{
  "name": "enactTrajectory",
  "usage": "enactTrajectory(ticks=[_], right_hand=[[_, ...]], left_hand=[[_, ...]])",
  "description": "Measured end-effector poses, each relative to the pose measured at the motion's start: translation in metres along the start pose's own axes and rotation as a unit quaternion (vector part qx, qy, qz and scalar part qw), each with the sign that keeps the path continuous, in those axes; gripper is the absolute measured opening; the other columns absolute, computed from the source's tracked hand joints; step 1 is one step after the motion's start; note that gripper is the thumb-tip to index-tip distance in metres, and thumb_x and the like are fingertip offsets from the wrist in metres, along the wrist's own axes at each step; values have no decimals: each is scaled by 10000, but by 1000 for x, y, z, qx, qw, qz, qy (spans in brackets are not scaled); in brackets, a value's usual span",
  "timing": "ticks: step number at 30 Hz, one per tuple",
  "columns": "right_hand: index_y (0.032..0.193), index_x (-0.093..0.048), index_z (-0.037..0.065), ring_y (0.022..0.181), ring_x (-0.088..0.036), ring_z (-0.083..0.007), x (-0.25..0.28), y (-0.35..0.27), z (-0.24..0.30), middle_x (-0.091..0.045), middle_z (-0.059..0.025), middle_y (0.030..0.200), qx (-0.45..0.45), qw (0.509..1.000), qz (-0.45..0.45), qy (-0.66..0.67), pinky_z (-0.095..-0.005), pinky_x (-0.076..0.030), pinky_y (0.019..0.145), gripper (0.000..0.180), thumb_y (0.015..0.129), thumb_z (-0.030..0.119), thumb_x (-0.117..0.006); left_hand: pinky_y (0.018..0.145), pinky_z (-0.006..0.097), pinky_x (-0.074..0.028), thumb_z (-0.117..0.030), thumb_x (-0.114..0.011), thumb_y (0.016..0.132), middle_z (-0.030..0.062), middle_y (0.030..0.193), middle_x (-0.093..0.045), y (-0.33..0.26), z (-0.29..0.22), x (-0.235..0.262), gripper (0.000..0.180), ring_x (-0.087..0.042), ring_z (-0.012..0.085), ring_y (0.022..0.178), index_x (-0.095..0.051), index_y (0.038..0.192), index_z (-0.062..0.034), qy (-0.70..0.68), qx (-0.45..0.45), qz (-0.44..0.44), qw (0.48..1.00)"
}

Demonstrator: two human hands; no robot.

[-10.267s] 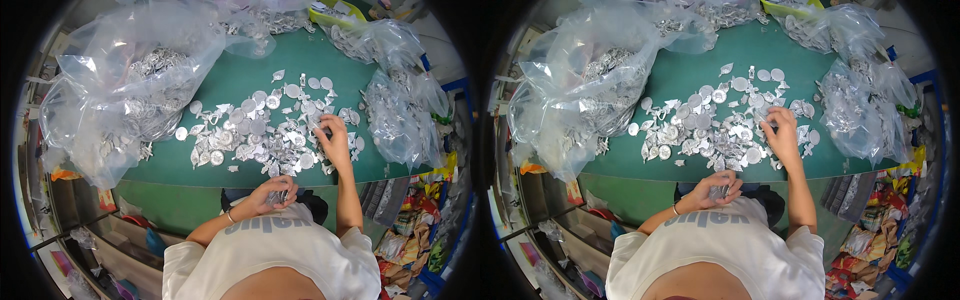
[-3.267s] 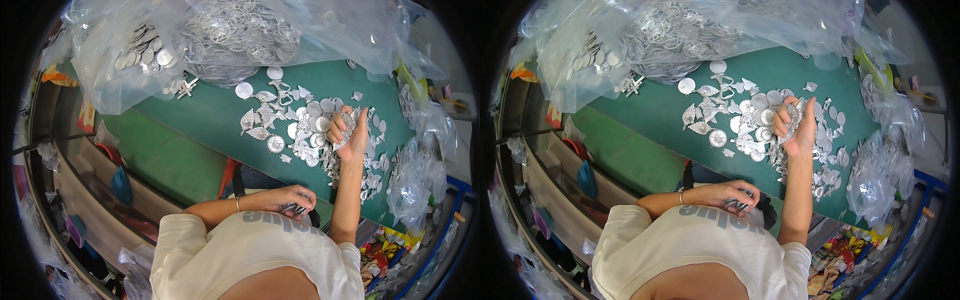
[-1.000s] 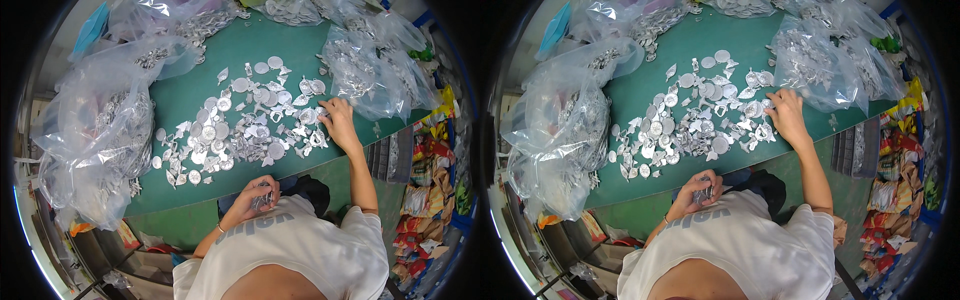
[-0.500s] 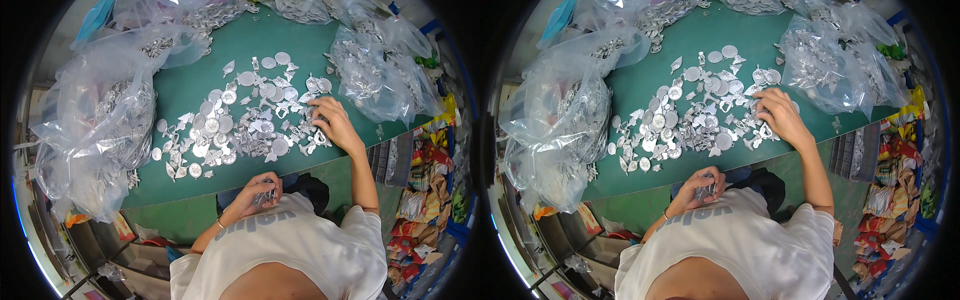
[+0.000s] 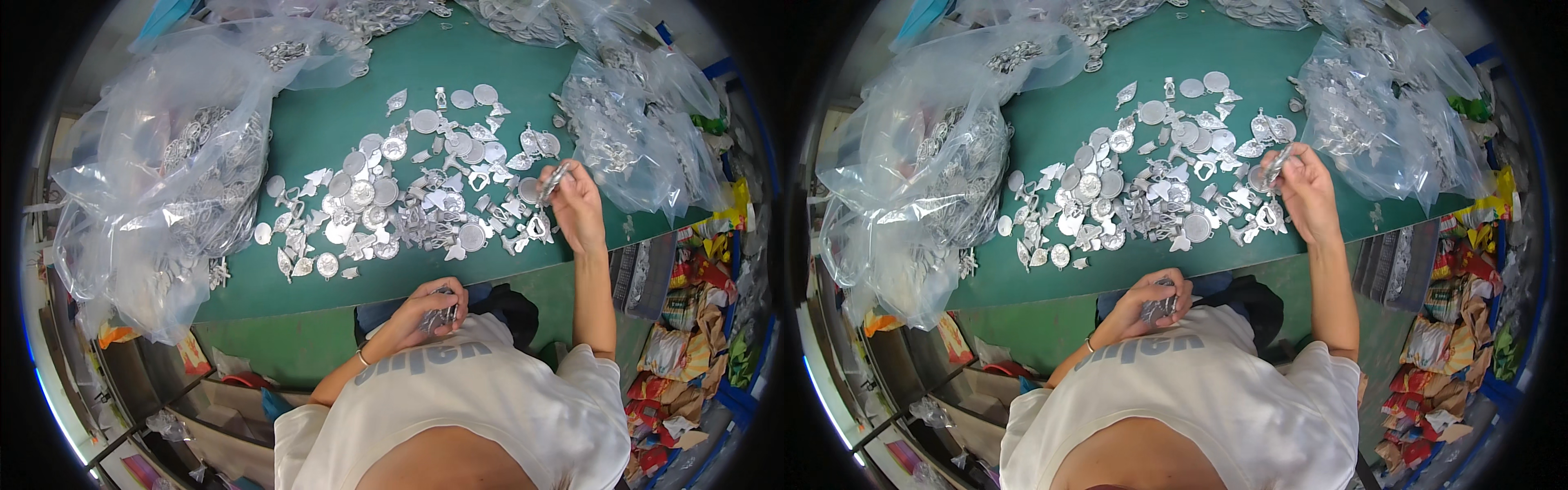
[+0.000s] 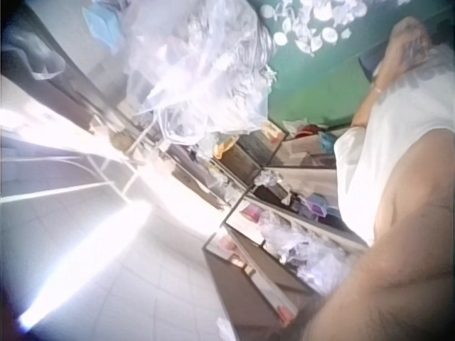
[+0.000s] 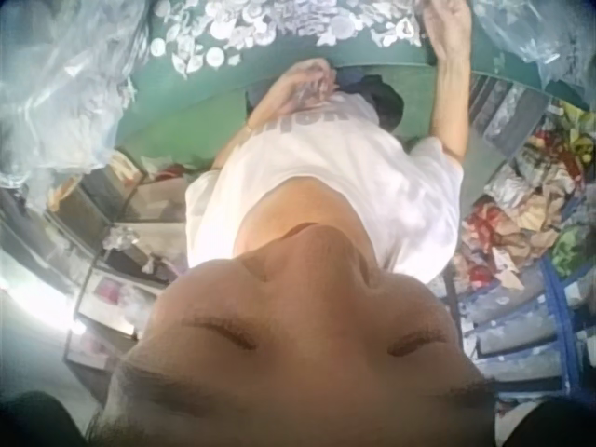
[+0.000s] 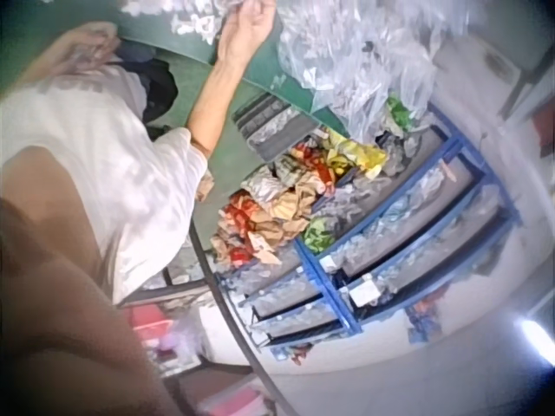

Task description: The person sorts small metal charms by hand on a green table, picking them up from a pile and gathering them into their hand.

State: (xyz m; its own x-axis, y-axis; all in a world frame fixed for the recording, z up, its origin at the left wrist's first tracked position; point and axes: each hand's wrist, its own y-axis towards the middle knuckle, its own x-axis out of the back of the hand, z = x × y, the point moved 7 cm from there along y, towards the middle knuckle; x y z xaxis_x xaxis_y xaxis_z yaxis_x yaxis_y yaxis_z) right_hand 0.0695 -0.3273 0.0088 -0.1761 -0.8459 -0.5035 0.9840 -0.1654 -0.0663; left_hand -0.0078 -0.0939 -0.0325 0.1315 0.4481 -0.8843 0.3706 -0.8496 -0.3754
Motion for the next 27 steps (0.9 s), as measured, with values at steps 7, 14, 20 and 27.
enactTrajectory(ticks=[7,14,20,27], right_hand=[[753,-446,68,467,-340,-59,-38,-4,-31,-369,27,575,-159,983,52,80,-201,-249,373,293,959,271,-397],[994,-624,45,648,-570,-201,-133,-11,-50,-621,-76,782,131,816,188,-530,-295,-446,585,197,820,135,-603],[946,-627,55,700,-601,-272,-135,-8,-69,-634,-104,785,168,713,178,-657,-341,-476,592,305,670,141,-727],[919,-625,80,692,-611,-242,-173,-16,-73,-637,-79,761,174,696,225,-659,-345,-476,548,310,653,185,-742]], left_hand=[[417,204,-315,-135,-542,815,105,728,-482,-3,0,2,131,-487,169,646,-488,813,-16,2,5,-9,1000],[407,195,-328,-149,-549,842,93,710,-540,-7,-7,9,128,-520,128,583,-505,849,-30,-2,-32,-1,999],[400,197,-328,-144,-546,844,98,710,-541,-16,-14,17,133,-519,129,569,-504,839,-19,-21,-54,8,998],[401,200,-322,-149,-544,840,93,714,-530,-22,-19,20,136,-517,132,585,-503,837,-19,-28,-51,15,998]])
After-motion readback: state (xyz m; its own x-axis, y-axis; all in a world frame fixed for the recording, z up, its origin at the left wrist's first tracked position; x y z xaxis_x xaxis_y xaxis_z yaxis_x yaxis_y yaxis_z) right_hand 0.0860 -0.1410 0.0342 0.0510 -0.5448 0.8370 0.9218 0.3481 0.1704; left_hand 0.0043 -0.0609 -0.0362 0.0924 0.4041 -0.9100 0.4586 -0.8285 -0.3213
